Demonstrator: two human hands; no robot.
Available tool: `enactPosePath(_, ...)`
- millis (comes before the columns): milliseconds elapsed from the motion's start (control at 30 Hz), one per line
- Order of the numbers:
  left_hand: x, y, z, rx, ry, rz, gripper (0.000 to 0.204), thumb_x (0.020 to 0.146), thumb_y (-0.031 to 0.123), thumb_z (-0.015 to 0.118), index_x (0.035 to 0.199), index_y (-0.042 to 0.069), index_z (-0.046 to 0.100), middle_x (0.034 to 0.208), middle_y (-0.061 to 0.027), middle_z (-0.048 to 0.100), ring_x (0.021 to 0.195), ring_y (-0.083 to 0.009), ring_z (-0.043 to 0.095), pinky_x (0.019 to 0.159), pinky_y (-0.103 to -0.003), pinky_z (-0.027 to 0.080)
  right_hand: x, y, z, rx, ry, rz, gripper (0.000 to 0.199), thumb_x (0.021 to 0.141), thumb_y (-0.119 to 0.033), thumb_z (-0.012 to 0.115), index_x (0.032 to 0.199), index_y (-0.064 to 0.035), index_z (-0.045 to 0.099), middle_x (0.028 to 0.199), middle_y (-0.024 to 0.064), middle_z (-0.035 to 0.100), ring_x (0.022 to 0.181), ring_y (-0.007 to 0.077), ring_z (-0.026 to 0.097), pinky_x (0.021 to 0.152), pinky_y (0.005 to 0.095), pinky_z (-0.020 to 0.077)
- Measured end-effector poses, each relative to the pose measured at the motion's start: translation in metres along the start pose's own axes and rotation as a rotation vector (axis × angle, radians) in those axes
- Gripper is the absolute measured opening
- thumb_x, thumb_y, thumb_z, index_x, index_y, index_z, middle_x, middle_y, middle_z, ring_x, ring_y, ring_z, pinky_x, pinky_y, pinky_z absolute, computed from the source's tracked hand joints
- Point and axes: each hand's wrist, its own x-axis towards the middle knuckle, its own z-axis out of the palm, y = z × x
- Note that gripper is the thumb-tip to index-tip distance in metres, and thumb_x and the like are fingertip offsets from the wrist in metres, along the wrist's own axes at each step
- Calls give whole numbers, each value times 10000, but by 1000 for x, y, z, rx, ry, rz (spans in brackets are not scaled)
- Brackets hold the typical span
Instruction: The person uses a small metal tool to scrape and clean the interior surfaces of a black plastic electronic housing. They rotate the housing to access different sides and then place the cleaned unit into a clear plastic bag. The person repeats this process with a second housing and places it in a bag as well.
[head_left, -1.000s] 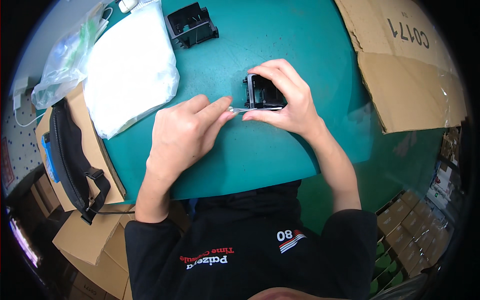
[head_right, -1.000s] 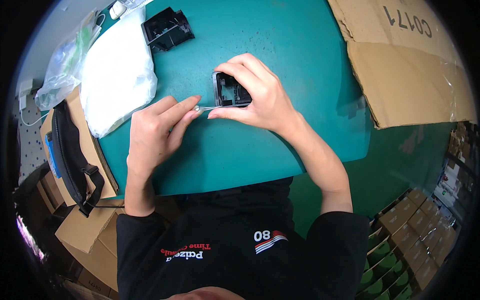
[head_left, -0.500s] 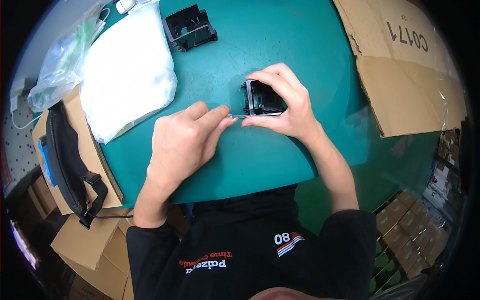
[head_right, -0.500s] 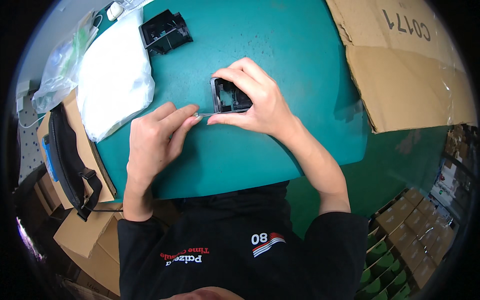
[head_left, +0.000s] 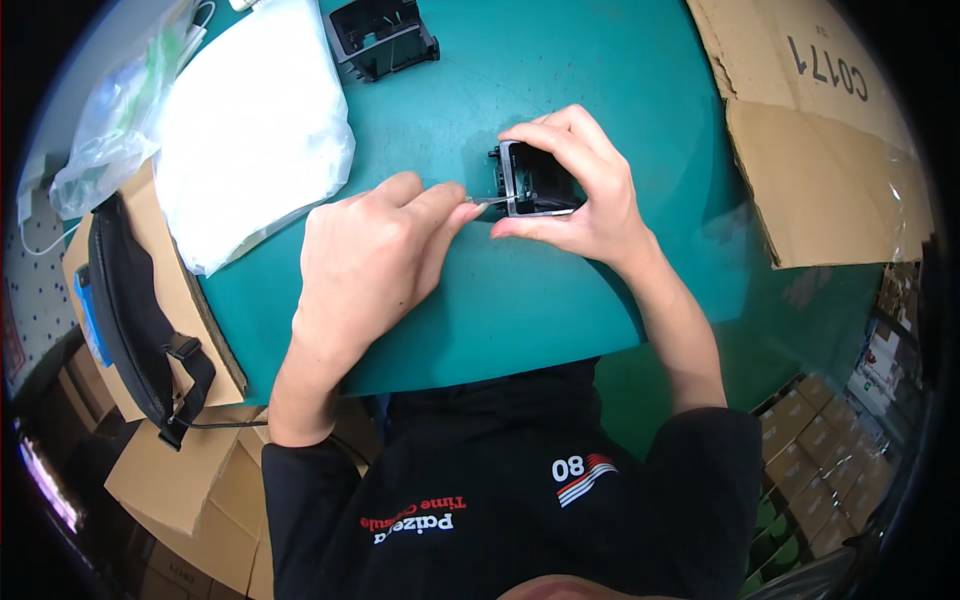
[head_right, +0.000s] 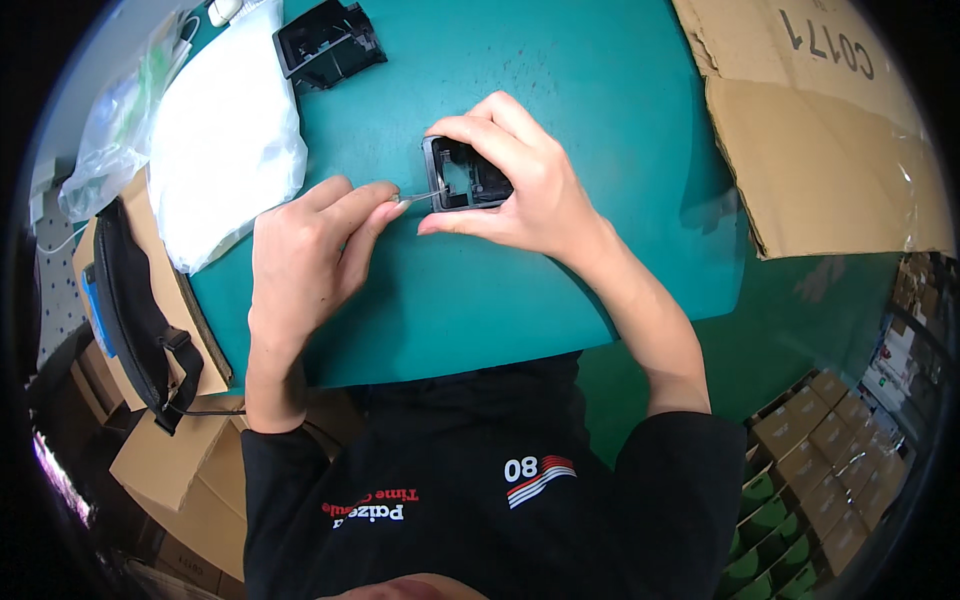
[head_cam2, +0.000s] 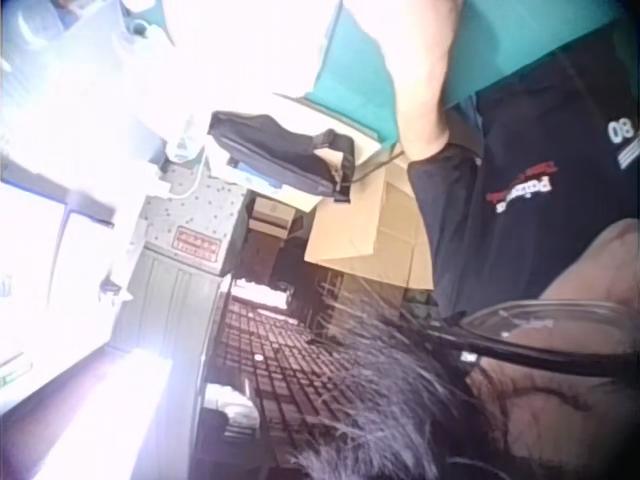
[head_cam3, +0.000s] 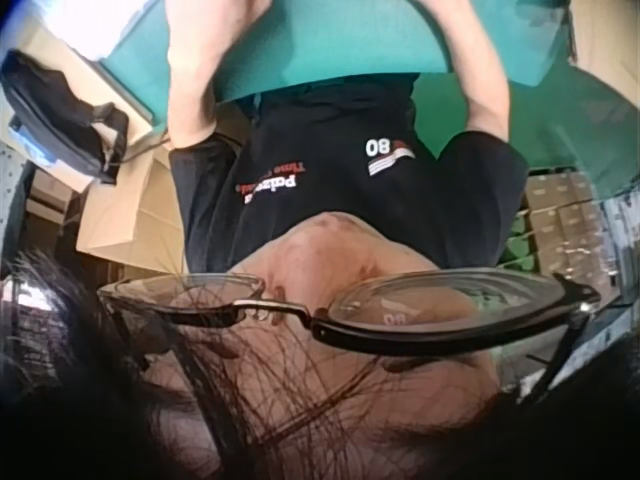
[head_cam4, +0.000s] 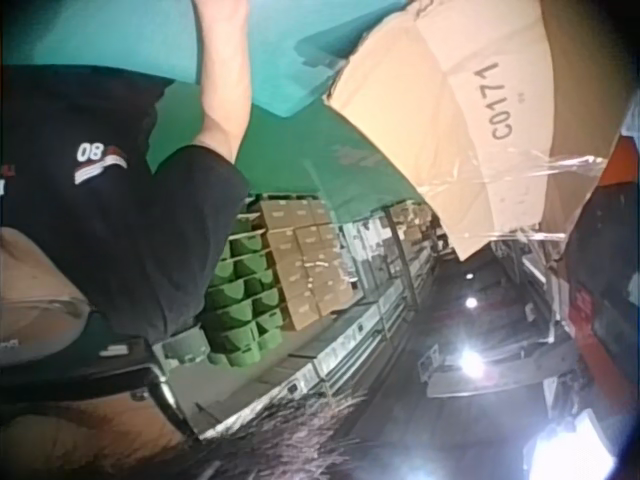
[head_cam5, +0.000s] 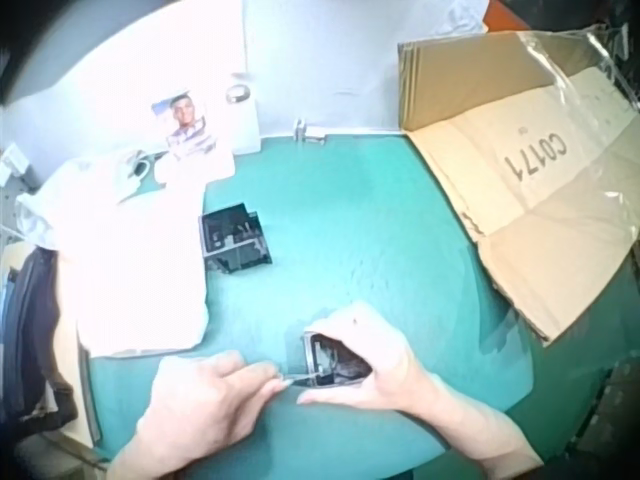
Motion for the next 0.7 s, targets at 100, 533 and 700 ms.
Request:
enactPosePath(100, -1, 2, -2, 18, -17, -2, 148, 942, 290, 718, 899, 149, 732, 667, -64, 543, 530, -288, 604, 475, -404, 461, 0, 1, 0, 0, 6, -8, 691, 609, -310, 993, 1172, -41, 696, 984, 100, 607, 851, 243, 641, 731, 348, 556)
enactPosePath(533, 1, 4, -1, 37, -9, -1, 106, 929, 210, 749, 966, 112, 765, 669, -68, 566, 514, -275, 548, 492, -382, 419, -1, 3, 1, -18, 25, -30, 671, 623, -318, 986, 1162, -46, 692, 970, 95, 592, 838, 240, 626, 725, 344, 545)
enactPosePath(700, -2, 5, -4, -12, -43, 23, 99, 935, 204, 743, 964, 112, 767, 676, -71, 576, 523, -273, 561, 500, -377, 430, -2, 2, 0, -15, 9, -14, 675, 629, -328, 984, 1165, -43, 688, 979, 95, 588, 842, 242, 629, 730, 344, 546)
